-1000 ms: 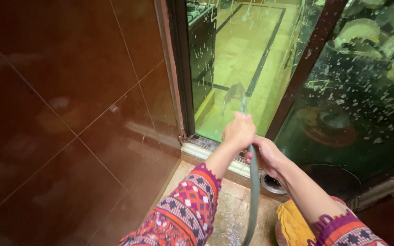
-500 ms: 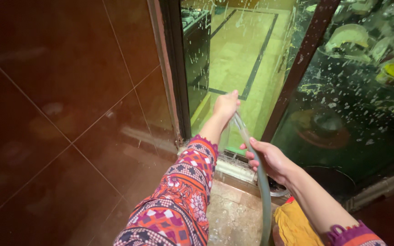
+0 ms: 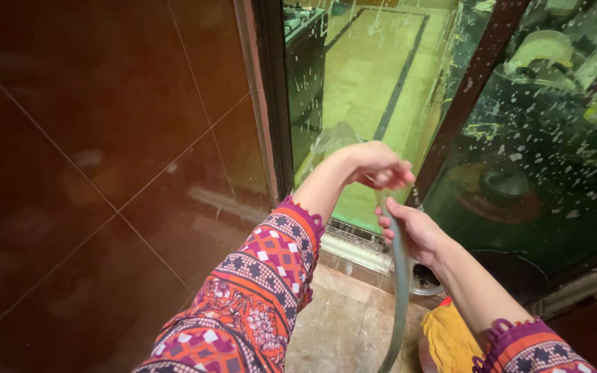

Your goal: The person uses a hose to spray water onto a glass door and the surrounding tiled floor. They then use a squeegee to wipe the water off the glass surface, moving from top to bottom. The person also rinses a cloth and places it on a bucket.

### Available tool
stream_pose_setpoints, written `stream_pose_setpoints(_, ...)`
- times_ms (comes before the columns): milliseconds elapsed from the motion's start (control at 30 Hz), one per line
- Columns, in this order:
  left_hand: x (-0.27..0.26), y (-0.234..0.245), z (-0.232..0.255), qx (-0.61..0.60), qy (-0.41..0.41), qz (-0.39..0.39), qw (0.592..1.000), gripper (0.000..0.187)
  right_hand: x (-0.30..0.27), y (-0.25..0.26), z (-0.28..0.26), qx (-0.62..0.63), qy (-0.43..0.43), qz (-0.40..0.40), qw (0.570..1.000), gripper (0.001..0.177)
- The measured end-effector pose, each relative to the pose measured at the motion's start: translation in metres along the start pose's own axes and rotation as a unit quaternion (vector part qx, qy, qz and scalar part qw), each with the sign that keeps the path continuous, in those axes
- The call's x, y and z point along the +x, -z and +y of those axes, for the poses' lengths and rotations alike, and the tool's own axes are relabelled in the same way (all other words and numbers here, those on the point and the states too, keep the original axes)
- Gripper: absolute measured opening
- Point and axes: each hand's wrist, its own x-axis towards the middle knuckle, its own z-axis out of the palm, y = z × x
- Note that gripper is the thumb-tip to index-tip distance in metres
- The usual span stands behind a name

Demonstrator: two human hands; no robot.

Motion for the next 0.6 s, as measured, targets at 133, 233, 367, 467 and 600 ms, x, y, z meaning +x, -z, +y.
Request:
stream_pose_setpoints(133,0.047,0.01,-0.045,0.106,-0.097,0.207,0.968,0.022,-0.007,-0.006,-0.004,-0.012,0.005,-0.015,1.0,0.035)
stream_pose_setpoints(233,0.067,0.012,-0.077,0.121,-0.117,0.298,0.94,0.022,-0.014,-0.011,-0.006,-0.004,-0.003,-0.045,0.999,0.034)
stream_pose_setpoints(367,0.052,0.008,-0.076,0.218,-0.074,0.377,0.897,0.026,-0.024,-0.015,-0.006,-0.02,-0.027,-0.064,0.997,0.033)
stream_pose_setpoints(467,0.013,0.0,-0.058,0.235,-0.049,0.387,0.89,0.036,-0.03,-0.016,-0.006,-0.008,-0.038,-0.089,0.995,0.033)
stream_pose_setpoints(600,-0.012,-0.009,-0.034,0.26,-0.027,0.429,0.865,0.054,-0.034,-0.013,-0.007,-0.008,-0.039,-0.094,0.995,0.033)
